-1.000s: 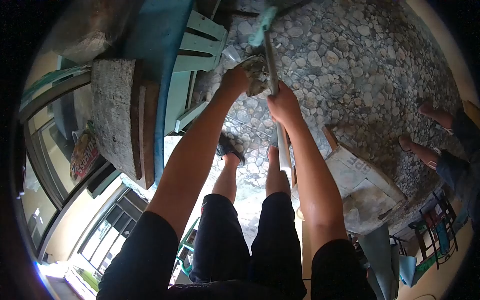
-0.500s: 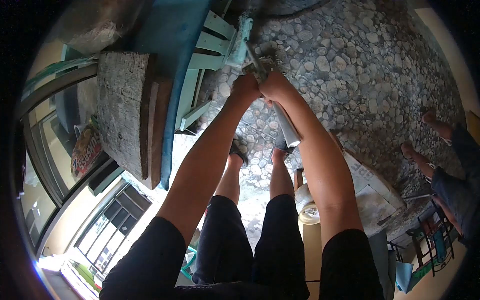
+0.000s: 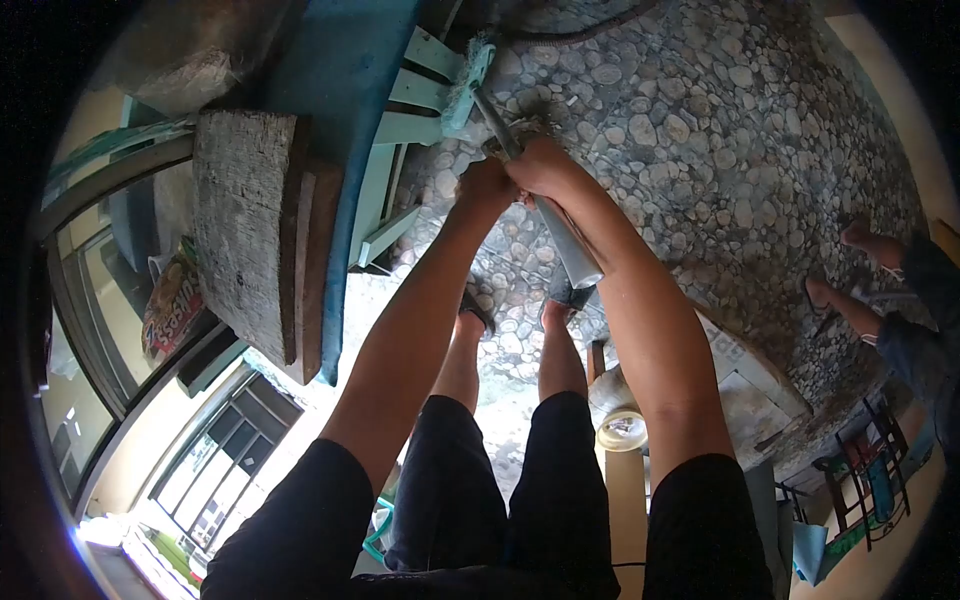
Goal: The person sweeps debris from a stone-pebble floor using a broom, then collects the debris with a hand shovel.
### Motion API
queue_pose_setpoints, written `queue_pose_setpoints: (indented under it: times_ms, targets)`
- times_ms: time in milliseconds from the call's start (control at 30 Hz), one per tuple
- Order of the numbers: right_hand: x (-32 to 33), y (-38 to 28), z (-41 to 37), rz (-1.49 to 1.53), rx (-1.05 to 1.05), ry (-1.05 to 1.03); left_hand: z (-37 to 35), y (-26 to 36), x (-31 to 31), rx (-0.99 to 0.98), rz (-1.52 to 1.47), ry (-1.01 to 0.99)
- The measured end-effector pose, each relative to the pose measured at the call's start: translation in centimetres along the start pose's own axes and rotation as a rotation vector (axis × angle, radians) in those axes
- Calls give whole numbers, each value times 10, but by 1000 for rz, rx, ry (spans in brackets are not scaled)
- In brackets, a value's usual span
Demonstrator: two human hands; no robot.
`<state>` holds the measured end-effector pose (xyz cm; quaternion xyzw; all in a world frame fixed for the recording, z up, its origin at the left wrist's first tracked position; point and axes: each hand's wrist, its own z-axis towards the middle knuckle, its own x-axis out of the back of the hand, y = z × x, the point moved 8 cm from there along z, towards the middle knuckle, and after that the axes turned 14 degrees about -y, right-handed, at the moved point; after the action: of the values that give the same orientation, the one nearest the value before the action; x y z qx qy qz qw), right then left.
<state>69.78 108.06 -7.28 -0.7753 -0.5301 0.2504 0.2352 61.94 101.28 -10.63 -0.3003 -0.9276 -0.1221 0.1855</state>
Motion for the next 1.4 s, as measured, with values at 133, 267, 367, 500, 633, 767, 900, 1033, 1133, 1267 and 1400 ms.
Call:
queue_pose_setpoints:
  times_ms: [133,267,367,500,633,767,900,1033,1133,1267,1400]
  targets:
    - [-2,-14,-11,-86,37,13,-1,2,2,-38,-67,34]
    - [2,-32,-43,-166,92,68,-12,3,4,-22,-37,28]
    - [8,-28,-51,-59,112,92,-13,1,1,5,-4,17]
    - [5,-17,-34,-83,64,9,3,-7,-8,-63,-7,102]
    - [4,-4,-20,-137,-39,6,-7,-10,-5,-42,-2,125]
    - [11,22,-15,163,-21,-14,-12,-16,-6,-77,-43,160]
    - [26,30,-22,157,-71,26,-19,-17,-6,-93,-31,149]
    - [49,37,-35,67,-26,141,-30,-22,-4,-75,-104,141]
    - [60,44,-54,117,-22,155,-28,-29,-10,-58,-162,155]
    - [64,38,-86,282,-35,148,-27,-38,-11,-3,-202,165]
    - [83,31,-109,219,-74,186,-32,-43,-6,56,-185,174]
